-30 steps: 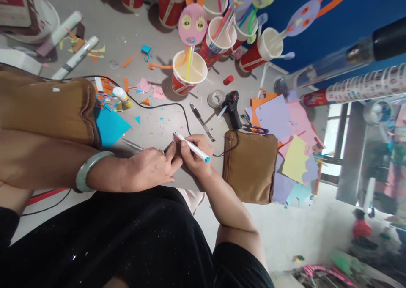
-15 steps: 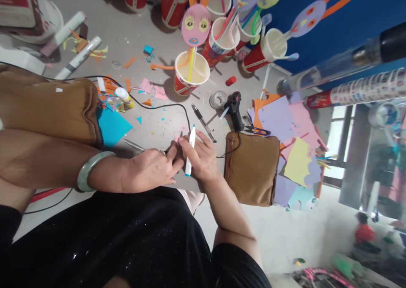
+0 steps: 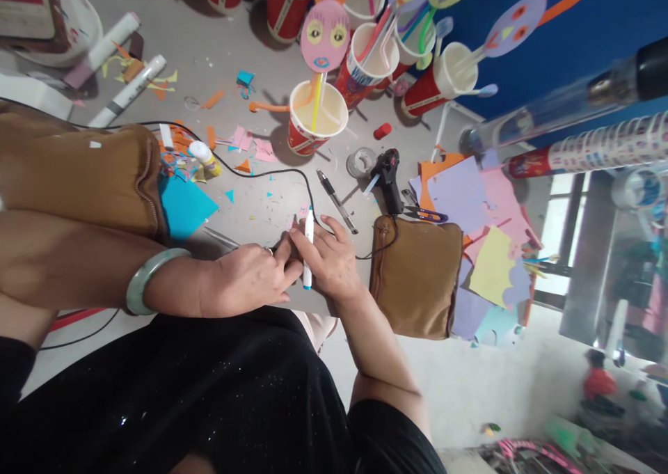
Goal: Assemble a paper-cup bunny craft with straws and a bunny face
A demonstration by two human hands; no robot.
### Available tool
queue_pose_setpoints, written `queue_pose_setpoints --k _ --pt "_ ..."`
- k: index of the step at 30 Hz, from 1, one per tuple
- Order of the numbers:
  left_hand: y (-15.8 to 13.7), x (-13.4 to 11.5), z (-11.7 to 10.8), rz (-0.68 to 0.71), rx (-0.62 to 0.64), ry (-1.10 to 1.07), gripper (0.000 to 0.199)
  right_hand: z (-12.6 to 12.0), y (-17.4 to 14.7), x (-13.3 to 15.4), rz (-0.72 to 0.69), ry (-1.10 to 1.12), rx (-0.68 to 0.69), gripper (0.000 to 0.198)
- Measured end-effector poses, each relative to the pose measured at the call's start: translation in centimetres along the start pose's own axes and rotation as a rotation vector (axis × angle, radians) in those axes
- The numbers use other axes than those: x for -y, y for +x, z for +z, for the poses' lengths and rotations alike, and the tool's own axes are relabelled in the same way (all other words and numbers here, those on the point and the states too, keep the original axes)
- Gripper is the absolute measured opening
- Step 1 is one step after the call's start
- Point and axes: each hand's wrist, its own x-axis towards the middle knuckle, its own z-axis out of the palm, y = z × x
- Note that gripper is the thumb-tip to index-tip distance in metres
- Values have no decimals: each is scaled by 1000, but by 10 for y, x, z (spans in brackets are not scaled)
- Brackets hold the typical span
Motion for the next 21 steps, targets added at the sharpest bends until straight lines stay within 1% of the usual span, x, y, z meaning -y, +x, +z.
queue_pose_setpoints --k 3,8,13,17,21 --pt "0 0 -1 1 -5 0 52 -1 -1 0 -5 9 3 36" --pt "0 -1 -2 -2 -13 4 49 -2 1 0 -91 -96 -36 39" --pt "-1 0 -6 1 -34 71 50 -3 4 0 -127 -139 -65 39" --pt "1 2 -13 0 -1 92 47 -4 5 0 -144 -126 -81 40" --pt "2 2 -16 0 30 80 49 -3 4 -2 -143 -121 -73 42"
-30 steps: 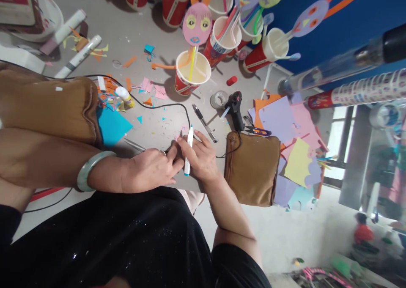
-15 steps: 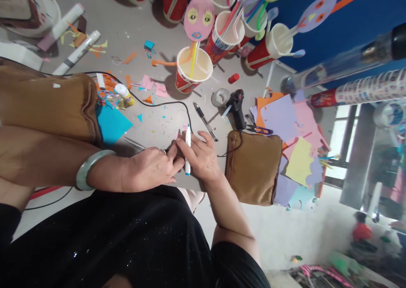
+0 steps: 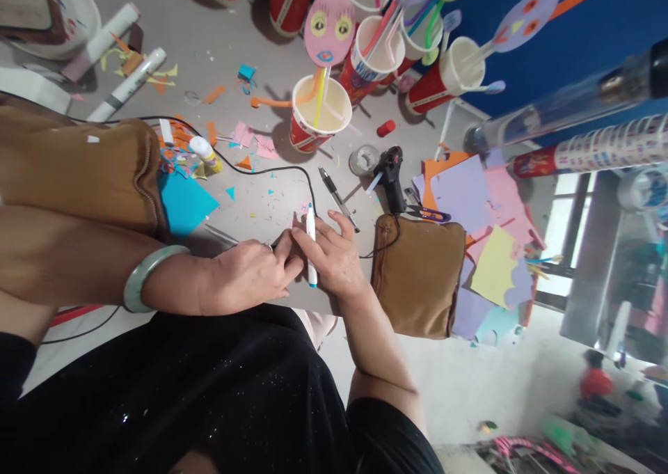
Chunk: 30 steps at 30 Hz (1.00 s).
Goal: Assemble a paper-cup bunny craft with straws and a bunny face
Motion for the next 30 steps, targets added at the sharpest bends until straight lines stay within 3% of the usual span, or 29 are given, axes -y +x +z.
queue_pose_setpoints --k 3,8,11,15,18,30 --pt "-1 0 3 3 -1 -5 49 3 0 0 44 36 -40 48" --pt "-3 -2 11 1 -11 -42 43 3 1 9 254 277 -259 46" --pt "-3 -3 14 4 6 -62 42 0 -1 16 397 361 -268 38" --pt "-2 -2 9 14 4 -32 42 -1 -1 23 529 252 -223 18" --pt "-1 1 3 46 51 -16 43 1 2 24 555 214 -179 7" --pt "2 -2 3 44 54 -27 48 6 5 23 552 256 -110 11"
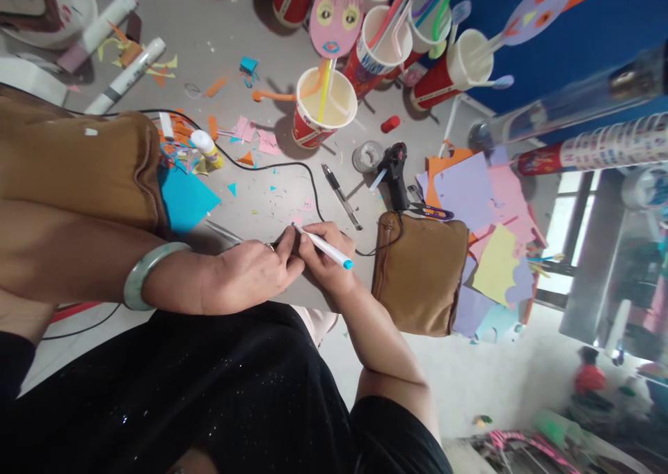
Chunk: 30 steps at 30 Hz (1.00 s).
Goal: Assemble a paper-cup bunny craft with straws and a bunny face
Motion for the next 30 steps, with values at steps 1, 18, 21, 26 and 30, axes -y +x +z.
queue_pose_setpoints --k 1,18,21,26,30 --pt "0 0 0 3 4 -1 49 0 0 0 -1 3 2 10" --pt "-2 2 -2 -12 21 -26 50 2 1 -1 24 -5 18 14" --pt "-2 1 1 -7 -3 -8 50 2 2 -1 38 -8 14 15" --pt "-2 1 2 -4 -16 -15 49 1 3 0 22 5 0 9" --pt "-1 2 -2 -18 47 -73 50 0 2 0 54 15 2 12"
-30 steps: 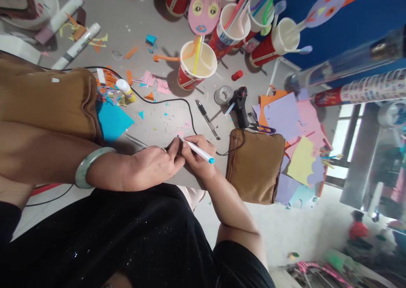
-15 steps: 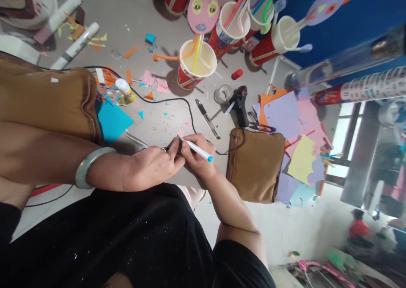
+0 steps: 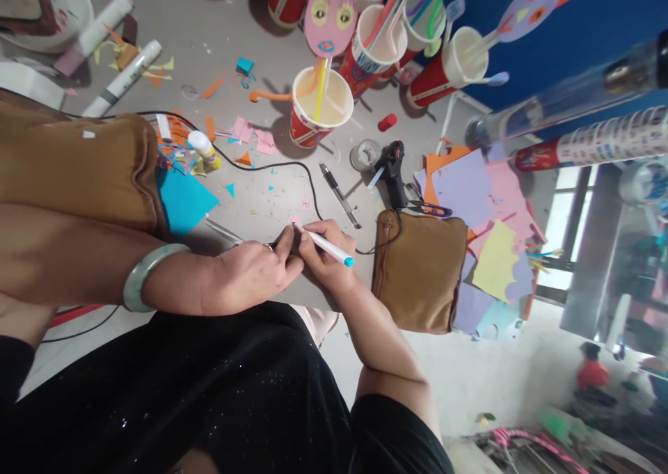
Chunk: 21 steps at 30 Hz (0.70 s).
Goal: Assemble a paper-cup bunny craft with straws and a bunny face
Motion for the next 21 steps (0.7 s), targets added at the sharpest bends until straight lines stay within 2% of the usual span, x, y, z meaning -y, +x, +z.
queue_pose_setpoints --k 7,13,21 --pt "1 -1 -4 -19 54 -50 51 2 -1 -1 18 28 -21 9" --pt "1 -1 -1 -16 19 -32 50 2 -1 0 48 -2 -10 17" --pt "1 -1 -1 -18 30 -23 50 3 -1 0 53 11 -9 15"
